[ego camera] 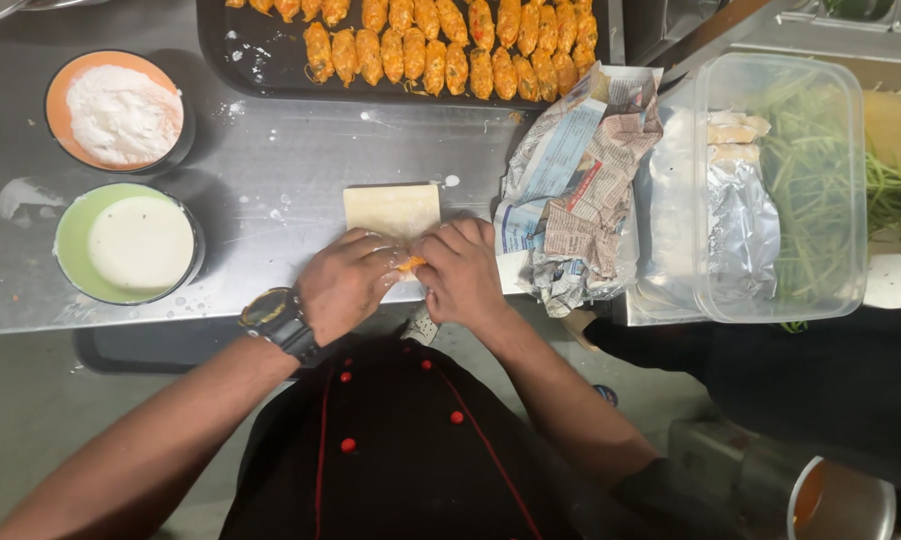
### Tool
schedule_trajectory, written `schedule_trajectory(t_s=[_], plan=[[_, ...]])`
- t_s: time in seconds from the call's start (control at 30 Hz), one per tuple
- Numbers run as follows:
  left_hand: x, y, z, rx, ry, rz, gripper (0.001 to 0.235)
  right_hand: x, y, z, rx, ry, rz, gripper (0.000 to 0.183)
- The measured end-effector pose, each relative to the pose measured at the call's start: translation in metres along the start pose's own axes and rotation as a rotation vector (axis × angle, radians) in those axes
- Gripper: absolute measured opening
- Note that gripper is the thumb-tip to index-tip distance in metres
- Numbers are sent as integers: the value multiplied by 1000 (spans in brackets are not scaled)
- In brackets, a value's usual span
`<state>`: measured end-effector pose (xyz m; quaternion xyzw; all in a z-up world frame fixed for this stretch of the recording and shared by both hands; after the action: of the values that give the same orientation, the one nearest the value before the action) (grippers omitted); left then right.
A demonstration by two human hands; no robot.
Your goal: Rolling and dipping small appetizers in a kitchen.
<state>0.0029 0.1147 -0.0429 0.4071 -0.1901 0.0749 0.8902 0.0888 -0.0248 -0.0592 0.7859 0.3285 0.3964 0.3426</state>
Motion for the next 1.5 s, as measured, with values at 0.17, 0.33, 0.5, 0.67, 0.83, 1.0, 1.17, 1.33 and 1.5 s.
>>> schedule_trajectory(t_s=[0.17, 0.33, 0.5, 0.67, 0.83, 1.0, 1.17, 1.33, 1.5], plan=[[-6, -1, -12, -35, 53, -34, 16, 0, 3, -4, 47, 13, 30, 37], [-8, -5, -19, 23, -76, -62, 19, -3, -4, 2, 21, 47, 7, 30], [-7, -2, -17, 93, -123, -100, 19, -4, -5, 3, 26, 67, 38, 30], [6, 7, -3, 28, -135, -15, 25, -5, -3, 3, 73, 71, 79, 34], [-2, -18, -16, 31, -108, -75, 17, -12, -8, 8, 61, 44, 76, 30], [-7, 4, -15, -32, -53, 25, 24, -24, 1, 10, 66, 94, 88, 34], [-28, 22, -19, -24, 74, 151, 15, -29, 6, 12, 20, -10, 35, 36], [-35, 25, -2, -30, 118, 152, 15, -23, 8, 13, 7, 4, 3, 34], [-34, 21, 8, 60, 8, 79, 19, -23, 9, 11, 2, 36, 4, 28]])
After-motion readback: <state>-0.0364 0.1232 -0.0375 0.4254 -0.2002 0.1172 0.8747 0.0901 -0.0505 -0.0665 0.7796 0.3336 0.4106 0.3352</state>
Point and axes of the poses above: each hand's wrist, its own x-axis towards the middle knuckle, its own y-axis out of the back of the hand, z = x × y, the point moved 5 cm from there along x, towards the middle knuckle, and after that the axes turned 2 degrees about -y, right-handed, at the moved point
